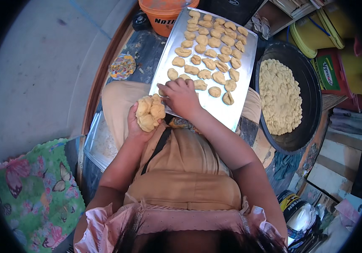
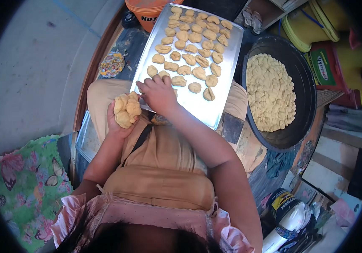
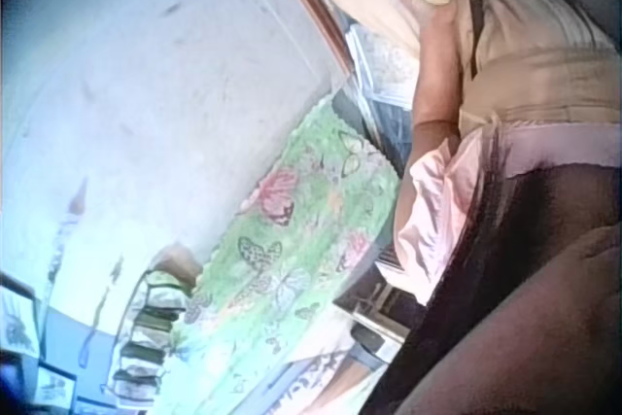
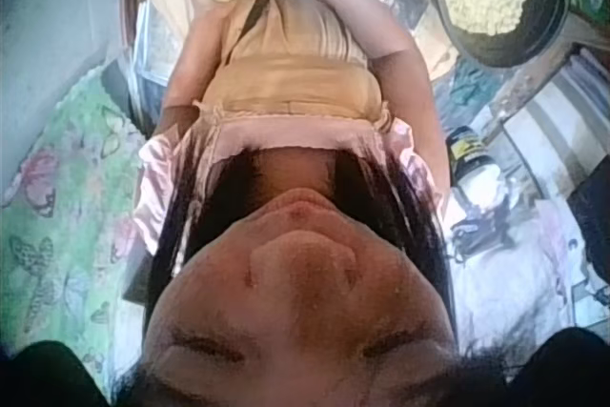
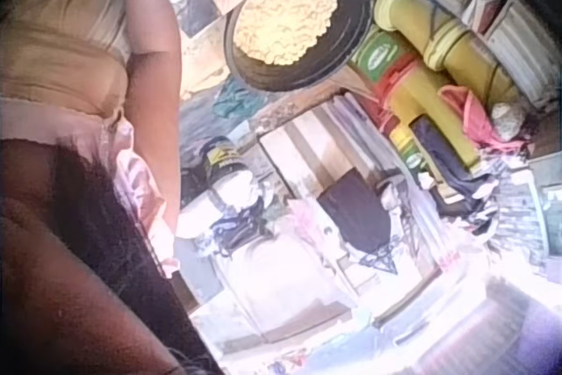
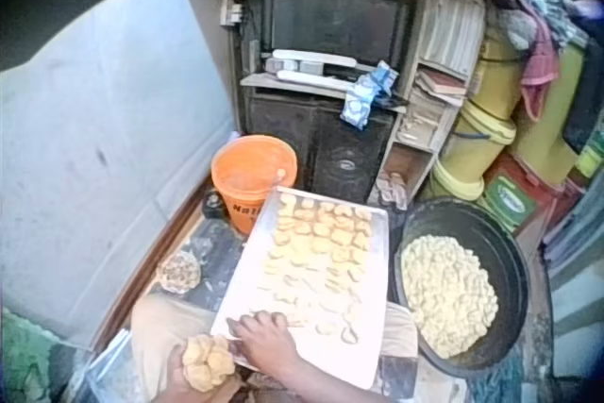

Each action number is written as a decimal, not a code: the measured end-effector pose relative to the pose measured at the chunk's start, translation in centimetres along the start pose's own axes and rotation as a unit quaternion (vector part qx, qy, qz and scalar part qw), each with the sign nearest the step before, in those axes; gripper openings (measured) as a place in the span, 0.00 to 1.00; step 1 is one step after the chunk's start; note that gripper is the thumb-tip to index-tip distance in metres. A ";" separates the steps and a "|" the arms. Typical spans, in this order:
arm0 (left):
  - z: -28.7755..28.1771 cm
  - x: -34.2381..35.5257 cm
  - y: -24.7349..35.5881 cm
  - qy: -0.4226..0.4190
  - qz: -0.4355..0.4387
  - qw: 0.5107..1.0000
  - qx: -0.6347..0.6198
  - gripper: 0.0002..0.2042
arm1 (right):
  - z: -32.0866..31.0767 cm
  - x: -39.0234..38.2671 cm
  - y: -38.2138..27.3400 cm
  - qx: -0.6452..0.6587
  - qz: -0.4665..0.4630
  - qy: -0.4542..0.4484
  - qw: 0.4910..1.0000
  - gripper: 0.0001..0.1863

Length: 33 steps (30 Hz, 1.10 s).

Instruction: The person wipes a metal tray with a cloth and then takes pieces of dough from a large black bowl and arranges them on the tray in rows.

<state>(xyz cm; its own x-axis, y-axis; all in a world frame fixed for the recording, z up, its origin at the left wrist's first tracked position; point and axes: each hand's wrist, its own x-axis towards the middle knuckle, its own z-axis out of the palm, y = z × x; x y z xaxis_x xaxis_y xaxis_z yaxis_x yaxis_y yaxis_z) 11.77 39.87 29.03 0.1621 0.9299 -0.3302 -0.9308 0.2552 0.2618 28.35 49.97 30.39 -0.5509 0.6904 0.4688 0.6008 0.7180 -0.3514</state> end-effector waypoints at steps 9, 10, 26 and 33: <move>1.9 0.2 -0.4 0.025 -0.002 0.999 -0.022 0.24 | -4.6 -0.1 -1.0 0.259 0.112 -0.059 0.957 0.14; 2.3 0.5 -0.8 0.026 -0.003 0.999 -0.024 0.24 | -5.7 -0.6 -1.5 0.397 0.134 -0.097 0.903 0.15; 2.6 1.7 -3.6 -0.042 -0.082 0.995 -0.036 0.28 | -5.2 -8.3 4.3 0.019 0.099 -0.003 0.995 0.13; 2.9 1.7 -4.1 -0.025 -0.116 0.992 -0.034 0.30 | -6.7 -7.8 3.6 0.015 0.153 -0.039 0.987 0.18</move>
<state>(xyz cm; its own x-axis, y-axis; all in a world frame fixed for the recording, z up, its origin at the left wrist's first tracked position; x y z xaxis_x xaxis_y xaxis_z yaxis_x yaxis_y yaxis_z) 16.81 41.12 30.01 0.3887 0.8612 -0.3275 -0.8865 0.4464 0.1217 38.74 46.59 30.92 -0.3892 0.8795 0.2737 0.7288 0.4758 -0.4924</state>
